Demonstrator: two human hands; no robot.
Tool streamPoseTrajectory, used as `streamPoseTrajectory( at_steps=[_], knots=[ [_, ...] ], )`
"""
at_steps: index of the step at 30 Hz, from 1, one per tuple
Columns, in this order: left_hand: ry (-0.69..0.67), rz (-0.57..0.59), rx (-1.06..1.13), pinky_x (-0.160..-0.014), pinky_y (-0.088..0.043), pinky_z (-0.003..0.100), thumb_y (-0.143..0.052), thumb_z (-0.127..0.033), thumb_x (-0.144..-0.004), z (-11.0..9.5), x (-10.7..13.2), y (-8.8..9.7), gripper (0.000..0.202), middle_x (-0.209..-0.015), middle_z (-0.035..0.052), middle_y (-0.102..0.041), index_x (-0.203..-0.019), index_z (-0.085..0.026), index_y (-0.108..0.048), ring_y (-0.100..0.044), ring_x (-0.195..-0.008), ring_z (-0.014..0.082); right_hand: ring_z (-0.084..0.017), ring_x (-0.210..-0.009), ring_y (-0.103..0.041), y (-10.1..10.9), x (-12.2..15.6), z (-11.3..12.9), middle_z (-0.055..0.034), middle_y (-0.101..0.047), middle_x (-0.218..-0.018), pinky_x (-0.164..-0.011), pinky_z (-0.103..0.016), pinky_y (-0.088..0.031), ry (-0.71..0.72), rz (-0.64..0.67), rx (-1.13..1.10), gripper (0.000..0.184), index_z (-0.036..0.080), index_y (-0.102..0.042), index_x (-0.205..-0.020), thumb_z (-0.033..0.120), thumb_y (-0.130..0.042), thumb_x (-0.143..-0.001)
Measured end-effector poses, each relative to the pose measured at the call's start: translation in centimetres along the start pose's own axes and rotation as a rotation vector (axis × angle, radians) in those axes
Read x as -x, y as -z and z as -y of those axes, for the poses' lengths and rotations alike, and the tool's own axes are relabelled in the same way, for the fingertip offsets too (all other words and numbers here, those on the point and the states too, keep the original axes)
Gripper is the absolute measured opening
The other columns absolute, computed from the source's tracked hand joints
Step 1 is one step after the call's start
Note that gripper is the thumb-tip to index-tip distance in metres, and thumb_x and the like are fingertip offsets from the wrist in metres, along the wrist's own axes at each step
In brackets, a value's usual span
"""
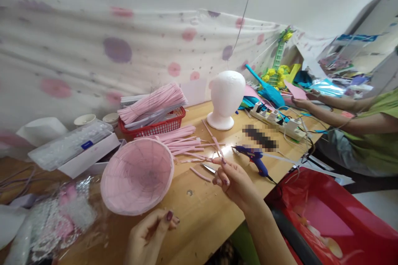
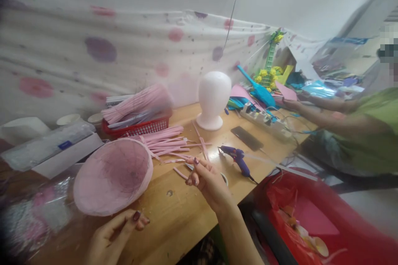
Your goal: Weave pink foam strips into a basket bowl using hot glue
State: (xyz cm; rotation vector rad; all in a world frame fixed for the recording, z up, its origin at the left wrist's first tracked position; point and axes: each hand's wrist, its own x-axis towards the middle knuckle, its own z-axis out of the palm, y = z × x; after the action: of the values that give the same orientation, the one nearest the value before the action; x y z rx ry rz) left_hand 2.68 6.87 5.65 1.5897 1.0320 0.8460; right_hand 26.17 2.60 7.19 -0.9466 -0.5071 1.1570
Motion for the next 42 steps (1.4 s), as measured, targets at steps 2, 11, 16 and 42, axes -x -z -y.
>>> streamPoseTrajectory(
  at_steps=[2, 11, 16, 42],
  knots=[
    [0.015, -0.051, 0.03, -0.065, -0.061, 0.019, -0.072, -0.062, -0.078, -1.2, -0.5, -1.0, 0.041, -0.066, 0.0014, -0.074, -0.07, -0.022, -0.076, -0.072, -0.064, 0.0161, -0.01, -0.045, -0.05, -0.7, 0.0, -0.3, 0.0086, -0.043, -0.038, -0.058, -0.025, -0.046, -0.014, 0.03, -0.012, 0.048, 0.015, -0.077, -0.093, 0.058, -0.084, -0.072],
    [-0.27, -0.039, -0.114, -0.065, -0.063, 0.018, -0.064, -0.032, -0.09, -6.6, -4.6, -3.2, 0.02, -0.086, -0.0001, -0.081, -0.1, -0.024, -0.079, -0.075, -0.064, 0.0116, -0.011, -0.039, -0.05, -2.9, 0.9, -0.8, 0.0061, -0.047, -0.036, -0.057, -0.026, -0.046, 0.004, 0.223, -0.007, 0.046, 0.016, -0.079, -0.111, 0.055, -0.062, -0.094],
    [-0.292, -0.068, -0.127, -0.062, -0.061, 0.014, -0.065, -0.028, -0.09, -7.2, -4.8, -3.7, 0.018, -0.082, -0.0024, -0.081, -0.098, -0.023, -0.079, -0.074, -0.062, 0.0098, -0.013, -0.045, -0.056, -2.5, 0.6, -0.9, 0.0031, -0.056, -0.042, -0.063, -0.029, -0.051, 0.025, 0.218, 0.073, 0.044, 0.018, -0.078, -0.114, 0.054, -0.058, -0.098],
    [-0.318, -0.149, -0.045, -0.057, -0.055, 0.005, -0.063, -0.012, -0.083, -7.7, -6.0, -4.2, 0.013, -0.07, -0.0045, -0.078, -0.086, -0.017, -0.075, -0.073, -0.056, 0.0064, -0.016, -0.051, -0.062, -2.3, -0.2, -1.9, 0.0006, -0.064, -0.048, -0.066, -0.032, -0.053, 0.028, 0.313, -0.014, 0.048, 0.021, -0.071, -0.129, 0.053, -0.044, -0.105]
  ],
)
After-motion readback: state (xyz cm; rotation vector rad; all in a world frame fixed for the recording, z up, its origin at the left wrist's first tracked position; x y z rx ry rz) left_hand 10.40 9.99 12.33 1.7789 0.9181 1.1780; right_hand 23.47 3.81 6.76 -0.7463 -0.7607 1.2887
